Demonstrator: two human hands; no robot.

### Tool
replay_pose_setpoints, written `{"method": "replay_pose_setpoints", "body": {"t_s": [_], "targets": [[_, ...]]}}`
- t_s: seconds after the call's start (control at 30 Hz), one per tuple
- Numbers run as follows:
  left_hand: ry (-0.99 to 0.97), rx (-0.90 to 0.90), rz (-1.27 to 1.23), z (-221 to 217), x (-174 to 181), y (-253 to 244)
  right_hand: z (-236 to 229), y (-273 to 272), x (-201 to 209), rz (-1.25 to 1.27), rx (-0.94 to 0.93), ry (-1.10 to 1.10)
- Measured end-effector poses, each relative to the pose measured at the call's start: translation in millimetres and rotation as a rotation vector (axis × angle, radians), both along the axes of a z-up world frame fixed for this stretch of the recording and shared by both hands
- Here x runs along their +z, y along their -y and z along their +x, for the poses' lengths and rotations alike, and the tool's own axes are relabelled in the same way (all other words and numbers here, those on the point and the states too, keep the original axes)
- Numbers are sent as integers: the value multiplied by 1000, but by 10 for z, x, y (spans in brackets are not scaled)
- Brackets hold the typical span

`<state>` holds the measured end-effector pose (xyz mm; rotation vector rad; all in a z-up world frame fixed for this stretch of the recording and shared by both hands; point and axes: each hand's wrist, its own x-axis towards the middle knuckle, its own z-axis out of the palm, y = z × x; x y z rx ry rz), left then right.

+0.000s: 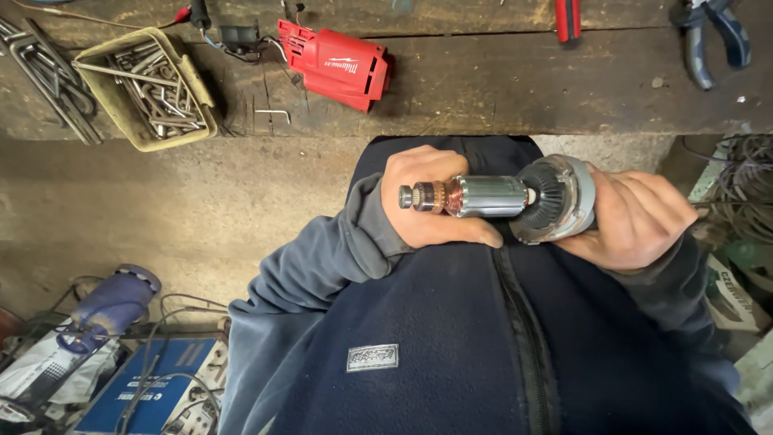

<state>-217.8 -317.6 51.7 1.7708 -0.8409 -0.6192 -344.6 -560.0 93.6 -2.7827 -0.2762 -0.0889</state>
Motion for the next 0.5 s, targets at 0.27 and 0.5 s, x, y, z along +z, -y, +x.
{"method": "replay_pose_setpoints", "body": {"t_s": [0.27, 0.5], "targets": [[-228, -155, -192, 76, 0, -133, -119, 89, -89, 11, 11, -19], [-228, -122, -192, 10, -106, -169, 39, 12, 41, 16, 11, -28]]}}
